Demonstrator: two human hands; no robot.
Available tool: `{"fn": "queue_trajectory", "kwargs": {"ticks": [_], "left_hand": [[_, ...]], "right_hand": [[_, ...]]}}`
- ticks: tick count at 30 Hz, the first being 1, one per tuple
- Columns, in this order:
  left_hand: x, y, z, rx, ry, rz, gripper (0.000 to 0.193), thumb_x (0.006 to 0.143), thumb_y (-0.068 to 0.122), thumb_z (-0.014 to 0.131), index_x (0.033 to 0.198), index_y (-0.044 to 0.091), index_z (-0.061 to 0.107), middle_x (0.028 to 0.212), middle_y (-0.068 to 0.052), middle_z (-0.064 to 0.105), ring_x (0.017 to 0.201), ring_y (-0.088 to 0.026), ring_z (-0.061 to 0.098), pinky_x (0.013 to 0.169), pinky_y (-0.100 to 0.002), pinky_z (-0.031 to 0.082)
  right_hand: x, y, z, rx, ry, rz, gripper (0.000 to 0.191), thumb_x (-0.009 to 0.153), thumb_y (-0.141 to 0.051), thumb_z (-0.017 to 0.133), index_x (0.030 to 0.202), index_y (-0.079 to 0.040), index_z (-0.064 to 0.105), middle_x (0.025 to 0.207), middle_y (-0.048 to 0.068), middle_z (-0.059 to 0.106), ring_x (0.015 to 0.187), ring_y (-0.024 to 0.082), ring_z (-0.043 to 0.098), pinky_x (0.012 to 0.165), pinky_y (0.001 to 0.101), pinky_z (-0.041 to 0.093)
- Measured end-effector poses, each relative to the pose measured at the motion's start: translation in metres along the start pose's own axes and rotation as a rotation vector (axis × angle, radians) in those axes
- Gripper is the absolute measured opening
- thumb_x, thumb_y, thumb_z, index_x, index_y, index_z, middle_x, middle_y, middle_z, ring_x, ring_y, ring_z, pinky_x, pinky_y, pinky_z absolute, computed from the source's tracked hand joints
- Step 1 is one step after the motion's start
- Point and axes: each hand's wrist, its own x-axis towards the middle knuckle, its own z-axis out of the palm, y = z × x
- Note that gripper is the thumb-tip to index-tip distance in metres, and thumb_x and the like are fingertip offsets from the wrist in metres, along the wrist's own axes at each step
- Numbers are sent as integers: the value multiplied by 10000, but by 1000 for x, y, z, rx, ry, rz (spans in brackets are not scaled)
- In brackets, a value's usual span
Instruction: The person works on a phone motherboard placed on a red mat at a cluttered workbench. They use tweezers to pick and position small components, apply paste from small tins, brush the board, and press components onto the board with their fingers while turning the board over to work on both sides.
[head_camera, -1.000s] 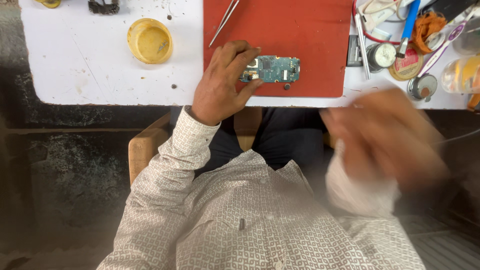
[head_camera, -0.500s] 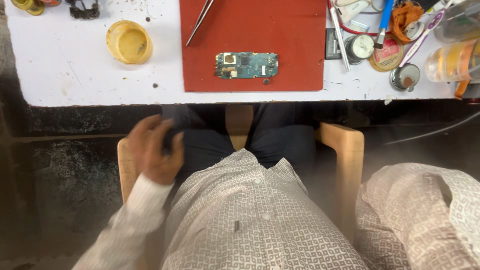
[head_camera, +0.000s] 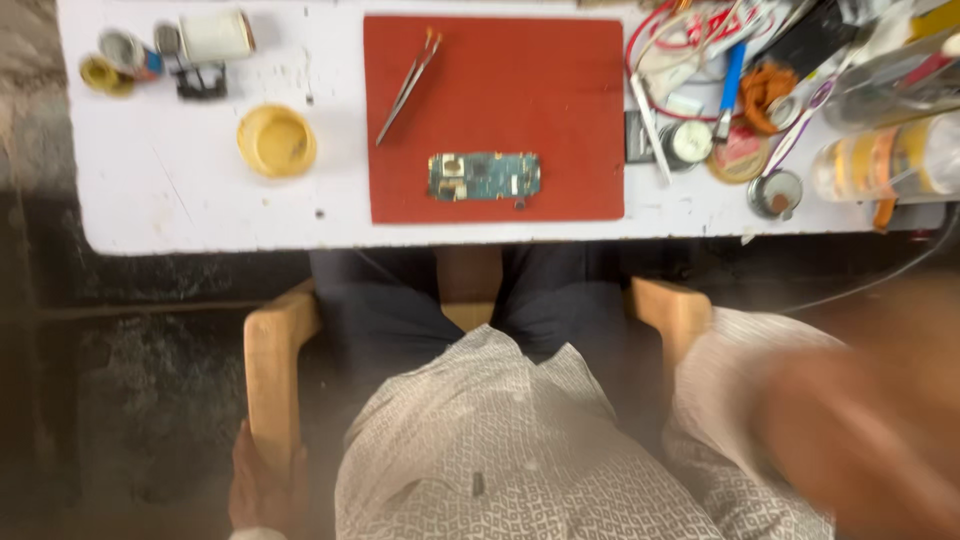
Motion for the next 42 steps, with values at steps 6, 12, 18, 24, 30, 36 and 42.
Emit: {"fn": "queue_trajectory", "kwargs": {"ticks": [6, 12, 18, 24, 30, 36, 42], "left_hand": [[-4, -5, 0, 0, -86, -79, 945, 814, 398, 687, 1576, 49, 250, 1470, -248, 494, 1252, -439, 567, 988, -521, 488], [14, 18, -14, -117, -116, -37, 902, 838, 429, 651, 1550, 14, 285, 1457, -267, 483, 1281, -421, 541, 1015, -504, 465], [36, 39, -24, -440, -183, 140, 842, 902, 489, 577, 1520, -25, 326, 1446, -288, 472, 1322, -397, 508, 1064, -485, 431], [77, 86, -39, -237, 4, 419, 923, 998, 511, 536, 1580, -92, 150, 1575, -406, 237, 1435, -543, 276, 1142, -574, 289], [126, 185, -73, -390, 131, 757, 436, 915, 253, 750, 1286, 58, 629, 1474, -190, 559, 1291, -350, 590, 1080, -430, 444], [163, 271, -72, -644, 161, 765, 439, 1021, 198, 683, 1376, -26, 555, 1569, -268, 451, 1491, -443, 449, 1235, -483, 402], [174, 292, -61, -852, 49, 694, 560, 1091, 268, 569, 1516, -56, 401, 1680, -287, 239, 1593, -425, 261, 1304, -511, 283]], "right_hand": [[-34, 150, 36, -557, -333, 317, 252, 937, 52, 715, 1182, -7, 703, 1136, 137, 648, 1049, 310, 652, 914, 408, 544], [-46, 250, 87, -789, -544, 228, 269, 939, 14, 664, 1185, -64, 741, 1159, 61, 674, 1030, 266, 624, 940, 384, 532], [-43, 275, 105, -992, -823, 162, 96, 879, -104, 665, 923, -125, 748, 929, 33, 656, 1005, 256, 635, 970, 427, 516], [-29, 260, 91, -1019, -987, 94, 72, 900, -128, 658, 859, -116, 717, 903, 17, 648, 1043, 227, 632, 914, 374, 499], [-58, 178, 18, -859, -303, 366, 153, 1053, -196, 677, 1069, -45, 662, 950, 99, 623, 899, 290, 574, 830, 421, 438], [-135, 125, -37, -494, 192, 1075, 201, 1112, -156, 528, 1024, 12, 595, 900, 80, 641, 758, 126, 523, 711, 273, 436], [-177, 126, -28, -317, 290, 1182, 162, 1065, -108, 502, 1018, 14, 597, 975, 50, 687, 866, 96, 617, 800, 242, 502]]}}
